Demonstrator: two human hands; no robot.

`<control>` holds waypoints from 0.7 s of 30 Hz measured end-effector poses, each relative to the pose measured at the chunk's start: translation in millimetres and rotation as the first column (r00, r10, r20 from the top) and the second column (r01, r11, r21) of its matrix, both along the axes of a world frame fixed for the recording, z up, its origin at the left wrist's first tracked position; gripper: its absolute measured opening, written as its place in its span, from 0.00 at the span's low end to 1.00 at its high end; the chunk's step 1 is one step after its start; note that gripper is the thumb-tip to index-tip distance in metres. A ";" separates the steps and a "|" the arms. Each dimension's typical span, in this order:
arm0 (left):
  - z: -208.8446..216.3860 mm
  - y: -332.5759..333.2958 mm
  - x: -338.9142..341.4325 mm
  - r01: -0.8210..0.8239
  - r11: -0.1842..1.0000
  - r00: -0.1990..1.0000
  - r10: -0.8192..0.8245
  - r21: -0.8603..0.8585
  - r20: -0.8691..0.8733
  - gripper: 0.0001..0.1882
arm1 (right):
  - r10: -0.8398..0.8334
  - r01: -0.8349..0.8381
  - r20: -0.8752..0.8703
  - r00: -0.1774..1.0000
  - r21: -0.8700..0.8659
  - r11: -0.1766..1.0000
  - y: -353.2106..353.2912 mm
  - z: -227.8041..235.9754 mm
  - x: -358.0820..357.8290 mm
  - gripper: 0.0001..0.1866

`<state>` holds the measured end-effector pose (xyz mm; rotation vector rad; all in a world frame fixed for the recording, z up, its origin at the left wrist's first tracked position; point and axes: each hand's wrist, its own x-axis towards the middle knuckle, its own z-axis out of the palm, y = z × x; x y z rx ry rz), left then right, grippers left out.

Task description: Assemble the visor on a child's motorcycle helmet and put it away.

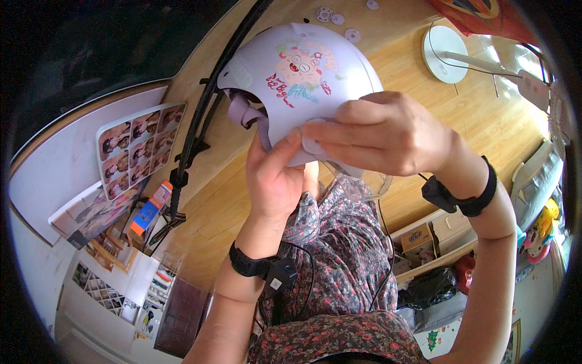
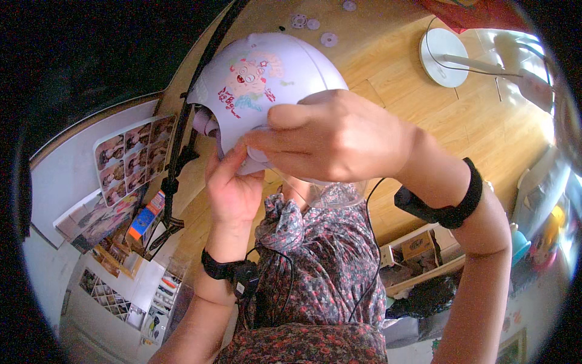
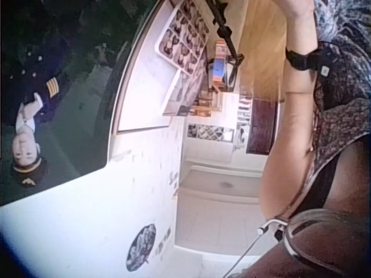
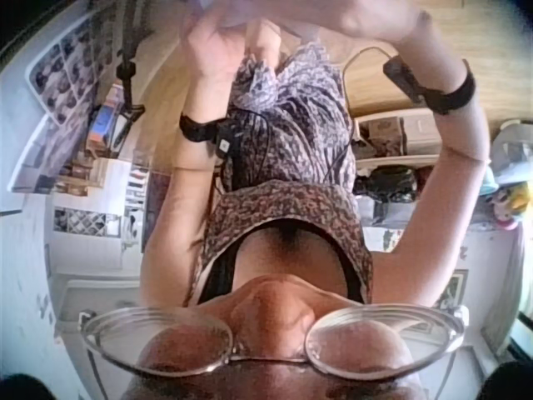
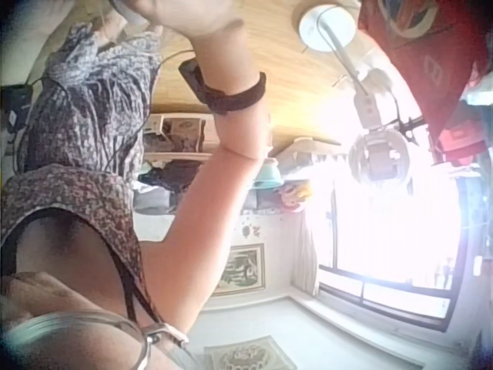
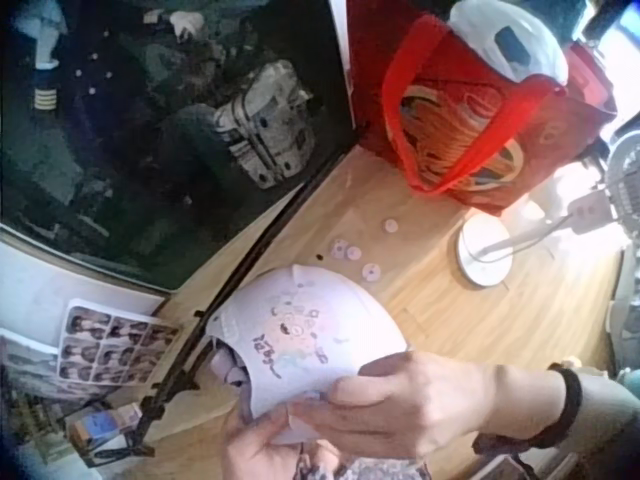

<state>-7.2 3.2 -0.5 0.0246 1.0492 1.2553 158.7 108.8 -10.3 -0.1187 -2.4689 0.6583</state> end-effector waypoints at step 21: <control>0.8 4.5 8.9 0.007 0.998 0.991 -0.016 -0.069 -0.131 0.26 | -0.228 0.237 0.224 0.947 -0.012 0.971 -33.6 4.4 14.7 0.23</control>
